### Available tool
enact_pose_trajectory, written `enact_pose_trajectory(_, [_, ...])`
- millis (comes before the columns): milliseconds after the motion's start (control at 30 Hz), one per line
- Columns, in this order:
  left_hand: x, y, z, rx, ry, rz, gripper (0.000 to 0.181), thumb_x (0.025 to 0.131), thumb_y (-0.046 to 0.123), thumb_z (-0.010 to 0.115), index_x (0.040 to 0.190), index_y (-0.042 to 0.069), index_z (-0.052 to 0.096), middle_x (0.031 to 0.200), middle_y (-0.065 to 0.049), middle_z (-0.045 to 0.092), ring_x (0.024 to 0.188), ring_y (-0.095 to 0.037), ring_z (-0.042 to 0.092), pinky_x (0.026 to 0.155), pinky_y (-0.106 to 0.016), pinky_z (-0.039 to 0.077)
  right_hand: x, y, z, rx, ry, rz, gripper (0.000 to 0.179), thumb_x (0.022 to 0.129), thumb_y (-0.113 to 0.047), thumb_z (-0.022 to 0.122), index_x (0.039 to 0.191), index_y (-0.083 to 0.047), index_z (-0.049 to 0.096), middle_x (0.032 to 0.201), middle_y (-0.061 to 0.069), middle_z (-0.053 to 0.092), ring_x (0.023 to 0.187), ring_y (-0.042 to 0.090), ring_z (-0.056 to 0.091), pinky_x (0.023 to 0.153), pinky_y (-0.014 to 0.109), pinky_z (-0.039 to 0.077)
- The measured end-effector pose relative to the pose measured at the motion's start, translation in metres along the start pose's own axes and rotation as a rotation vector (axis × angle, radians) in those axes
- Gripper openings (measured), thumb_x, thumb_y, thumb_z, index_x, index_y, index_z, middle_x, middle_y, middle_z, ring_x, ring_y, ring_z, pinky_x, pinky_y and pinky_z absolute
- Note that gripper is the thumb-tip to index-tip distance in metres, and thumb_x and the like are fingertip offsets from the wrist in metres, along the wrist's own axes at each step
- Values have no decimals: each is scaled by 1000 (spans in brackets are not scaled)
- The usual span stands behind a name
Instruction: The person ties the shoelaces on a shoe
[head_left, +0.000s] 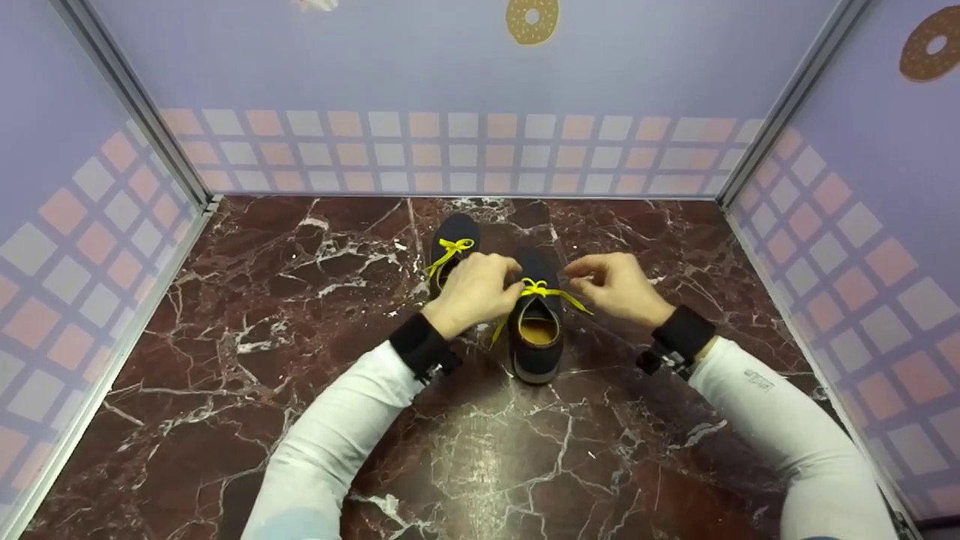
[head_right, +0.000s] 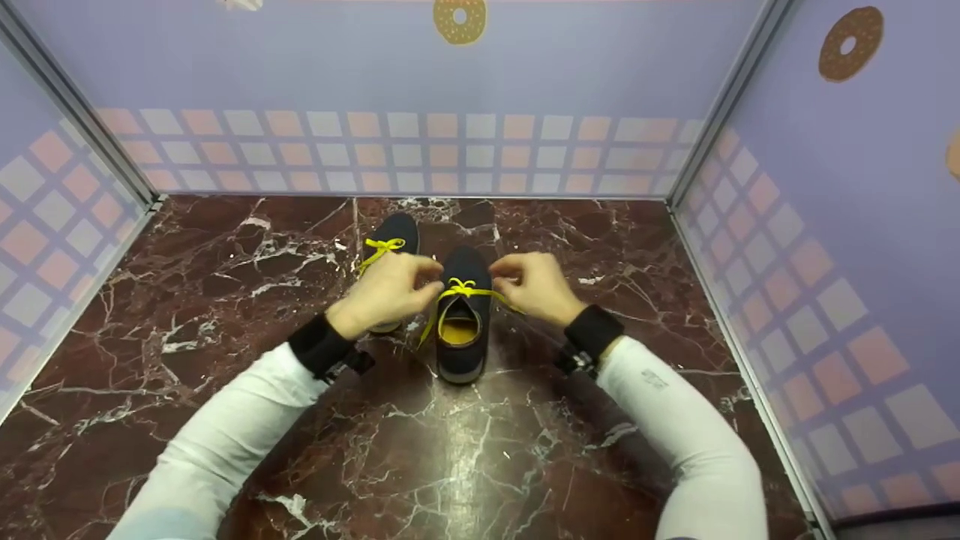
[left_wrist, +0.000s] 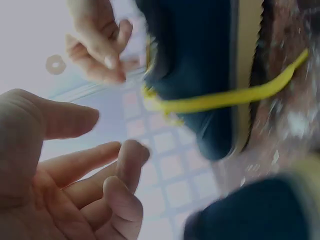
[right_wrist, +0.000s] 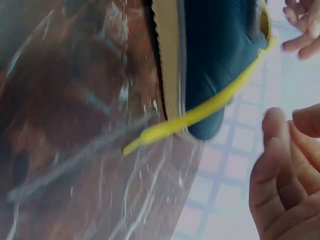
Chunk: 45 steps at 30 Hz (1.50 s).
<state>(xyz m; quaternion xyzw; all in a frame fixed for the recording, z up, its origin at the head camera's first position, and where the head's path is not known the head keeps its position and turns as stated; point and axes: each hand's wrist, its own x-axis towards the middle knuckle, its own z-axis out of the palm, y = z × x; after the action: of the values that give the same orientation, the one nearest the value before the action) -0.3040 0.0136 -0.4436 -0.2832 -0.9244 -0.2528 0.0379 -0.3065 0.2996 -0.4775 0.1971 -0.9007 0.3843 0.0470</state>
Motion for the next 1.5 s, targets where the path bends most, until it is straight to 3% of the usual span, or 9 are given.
enact_pose_trajectory(200, [8, -14, 36, 7, -14, 3, 17, 104, 29, 78, 109, 17, 89, 102, -3, 88, 98, -33, 83, 85, -54, 65, 4, -4, 28, -33, -54, -6, 26, 99, -3, 79, 124, 1, 83, 116, 20, 86, 84, 29, 85, 66, 16, 56])
enact_pose_trajectory(467, [22, -43, 65, -41, 73, 25, 10, 96, 25, 82, 94, 19, 88, 93, 1, 87, 88, -27, 82, 82, -49, 66, 2, -5, 33, -68, -26, 13, 4, 98, -6, 82, 95, -5, 85, 87, 11, 84, 70, 7, 66, 68, 19, 50])
enact_pose_trajectory(500, [17, -33, 54, -24, 68, 21, 10, 95, 23, 81, 91, 16, 87, 91, 0, 86, 88, -28, 82, 83, -49, 66, 3, -5, 33, -69, -31, 18, 5, 98, -6, 81, 95, -5, 84, 86, 11, 83, 69, 6, 64, 67, 19, 49])
enact_pose_trajectory(567, [21, -41, 64, 6, 75, 18, 10, 91, 25, 80, 83, 22, 84, 85, 4, 83, 82, -23, 79, 77, -47, 64, 2, -4, 31, -73, -48, 29, 6, 99, -5, 79, 94, -4, 83, 84, 11, 82, 68, 6, 62, 66, 20, 48])
enact_pose_trajectory(667, [13, -25, 47, 39, 41, -5, 12, 86, 18, 75, 74, 19, 76, 78, 3, 77, 77, -24, 75, 72, -46, 62, 0, -2, 30, -83, -72, 40, 8, 100, -4, 78, 93, -4, 82, 82, 10, 80, 66, 6, 59, 66, 21, 46])
enact_pose_trajectory(800, [7, -17, 35, 4, -22, -9, 18, 86, 14, 68, 68, 17, 71, 70, 3, 71, 71, -24, 71, 69, -44, 60, -2, -1, 29, -67, -105, 52, 9, 100, -5, 76, 93, -4, 80, 82, 10, 78, 68, 8, 58, 67, 22, 46])
enact_pose_trajectory(1133, [2, -11, 9, -313, -137, -94, 24, 103, 19, 72, 88, 5, 84, 74, 1, 71, 66, -12, 58, 71, -26, 47, -8, 3, 28, 57, -161, 119, 14, 106, -8, 71, 96, -2, 78, 73, 5, 70, 56, 5, 56, 56, 20, 45])
enact_pose_trajectory(1333, [-1, -10, 11, -612, -182, -156, 15, 105, 7, 72, 102, -1, 83, 86, -7, 77, 66, -7, 58, 57, -19, 43, -9, 5, 30, 85, -171, 123, 17, 106, -9, 71, 94, 0, 77, 69, -4, 64, 56, 1, 56, 54, 18, 44])
enact_pose_trajectory(1500, [0, -8, 14, -746, -177, -184, 13, 101, 2, 77, 110, -5, 83, 96, -11, 84, 77, -8, 69, 68, -20, 53, -9, 4, 30, 111, -177, 120, 15, 106, -7, 71, 95, 2, 76, 74, 7, 69, 58, 4, 58, 54, 18, 47])
